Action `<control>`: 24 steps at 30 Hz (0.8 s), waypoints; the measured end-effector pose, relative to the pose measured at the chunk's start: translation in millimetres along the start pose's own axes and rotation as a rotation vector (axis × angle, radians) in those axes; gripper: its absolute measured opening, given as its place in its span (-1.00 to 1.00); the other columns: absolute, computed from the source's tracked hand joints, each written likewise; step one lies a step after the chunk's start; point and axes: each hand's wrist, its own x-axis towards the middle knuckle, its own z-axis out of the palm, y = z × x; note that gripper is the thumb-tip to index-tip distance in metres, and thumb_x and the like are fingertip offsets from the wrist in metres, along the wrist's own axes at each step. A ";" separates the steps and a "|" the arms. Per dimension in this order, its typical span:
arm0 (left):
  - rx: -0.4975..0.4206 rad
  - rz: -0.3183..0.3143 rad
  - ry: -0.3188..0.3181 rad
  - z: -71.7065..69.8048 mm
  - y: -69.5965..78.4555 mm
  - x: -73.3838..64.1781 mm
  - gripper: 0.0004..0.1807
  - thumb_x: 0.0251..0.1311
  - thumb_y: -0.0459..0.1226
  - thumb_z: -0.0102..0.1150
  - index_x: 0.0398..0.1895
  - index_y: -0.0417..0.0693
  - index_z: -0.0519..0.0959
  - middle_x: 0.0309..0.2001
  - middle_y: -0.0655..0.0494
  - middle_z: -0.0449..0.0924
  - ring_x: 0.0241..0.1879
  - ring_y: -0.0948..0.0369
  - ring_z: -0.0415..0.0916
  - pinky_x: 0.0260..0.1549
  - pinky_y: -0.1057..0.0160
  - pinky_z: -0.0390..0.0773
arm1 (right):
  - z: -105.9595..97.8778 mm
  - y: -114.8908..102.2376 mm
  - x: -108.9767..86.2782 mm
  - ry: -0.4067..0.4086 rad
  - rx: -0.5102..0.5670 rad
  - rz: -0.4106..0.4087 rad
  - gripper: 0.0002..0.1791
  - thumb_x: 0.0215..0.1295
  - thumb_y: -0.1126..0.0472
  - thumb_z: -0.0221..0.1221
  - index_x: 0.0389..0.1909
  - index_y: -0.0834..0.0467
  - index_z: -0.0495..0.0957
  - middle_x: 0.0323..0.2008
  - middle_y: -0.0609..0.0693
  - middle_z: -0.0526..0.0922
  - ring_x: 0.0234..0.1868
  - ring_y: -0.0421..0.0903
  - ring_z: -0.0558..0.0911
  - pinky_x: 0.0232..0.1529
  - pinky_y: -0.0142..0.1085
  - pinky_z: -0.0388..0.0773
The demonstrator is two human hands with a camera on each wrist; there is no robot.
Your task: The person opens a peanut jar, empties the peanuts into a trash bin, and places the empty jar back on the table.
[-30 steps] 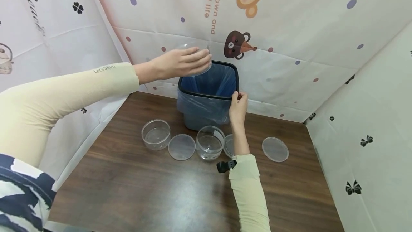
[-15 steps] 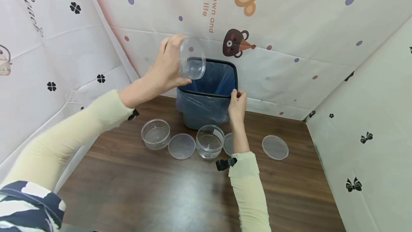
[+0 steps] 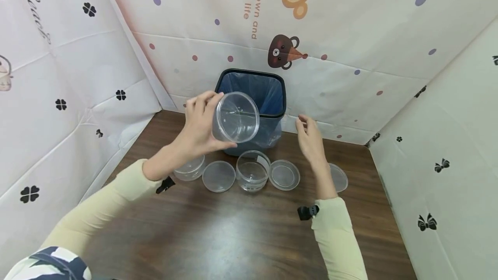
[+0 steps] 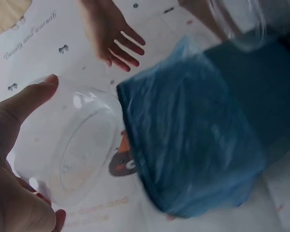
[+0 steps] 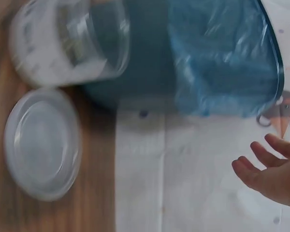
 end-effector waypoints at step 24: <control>-0.334 -0.215 -0.194 129.0 67.3 -45.8 0.35 -0.48 0.14 0.75 0.42 -0.23 0.23 0.29 -0.11 0.31 0.29 0.03 0.24 0.18 0.08 0.35 | -5.1 92.5 -71.1 0.017 -0.524 -0.149 -0.44 0.52 0.10 0.02 0.33 0.43 0.38 0.37 0.46 0.31 0.37 0.55 0.17 0.36 0.39 0.08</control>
